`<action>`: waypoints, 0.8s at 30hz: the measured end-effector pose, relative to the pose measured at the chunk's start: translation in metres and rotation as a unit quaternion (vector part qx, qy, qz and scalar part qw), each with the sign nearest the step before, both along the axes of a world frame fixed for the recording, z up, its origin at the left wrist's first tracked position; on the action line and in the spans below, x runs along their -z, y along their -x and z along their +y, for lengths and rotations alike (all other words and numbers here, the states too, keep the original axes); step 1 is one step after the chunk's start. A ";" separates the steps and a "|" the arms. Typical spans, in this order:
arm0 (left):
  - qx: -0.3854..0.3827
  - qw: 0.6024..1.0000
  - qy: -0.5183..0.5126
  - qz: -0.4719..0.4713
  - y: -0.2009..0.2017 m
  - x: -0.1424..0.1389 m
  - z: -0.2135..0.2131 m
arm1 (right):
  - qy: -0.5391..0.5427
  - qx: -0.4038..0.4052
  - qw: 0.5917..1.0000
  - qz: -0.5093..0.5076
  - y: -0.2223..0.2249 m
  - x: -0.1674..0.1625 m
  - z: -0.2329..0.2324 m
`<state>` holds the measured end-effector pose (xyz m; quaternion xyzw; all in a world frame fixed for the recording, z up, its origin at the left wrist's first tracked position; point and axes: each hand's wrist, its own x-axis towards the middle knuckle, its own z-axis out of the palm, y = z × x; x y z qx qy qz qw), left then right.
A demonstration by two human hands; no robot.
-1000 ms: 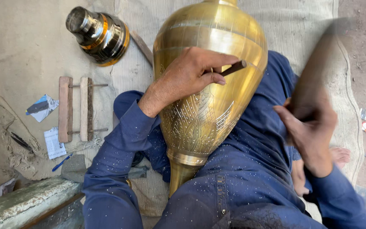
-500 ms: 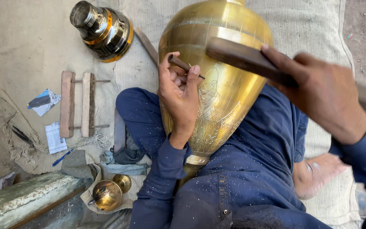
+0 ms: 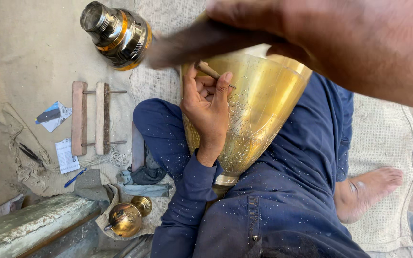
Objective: The person sits on the ground with a large brass vase held between their legs. They hold a chisel against the vase surface and repeatedly strike it with a wooden mallet to carve decorative patterns into the metal, repositioning the chisel to work different areas of the design.
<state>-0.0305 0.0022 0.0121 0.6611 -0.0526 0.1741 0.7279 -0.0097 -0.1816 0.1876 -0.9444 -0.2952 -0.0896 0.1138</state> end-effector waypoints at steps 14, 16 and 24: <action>0.062 0.993 -0.103 -0.007 -0.011 -0.005 0.011 | -0.012 0.034 0.996 0.078 0.004 0.012 -0.032; 0.081 0.990 -0.112 -0.014 -0.014 -0.006 0.014 | -0.021 0.041 0.994 0.101 0.004 0.016 -0.038; 0.141 0.978 -0.153 -0.022 -0.023 -0.013 0.020 | -0.044 0.113 0.978 0.168 0.016 0.022 -0.055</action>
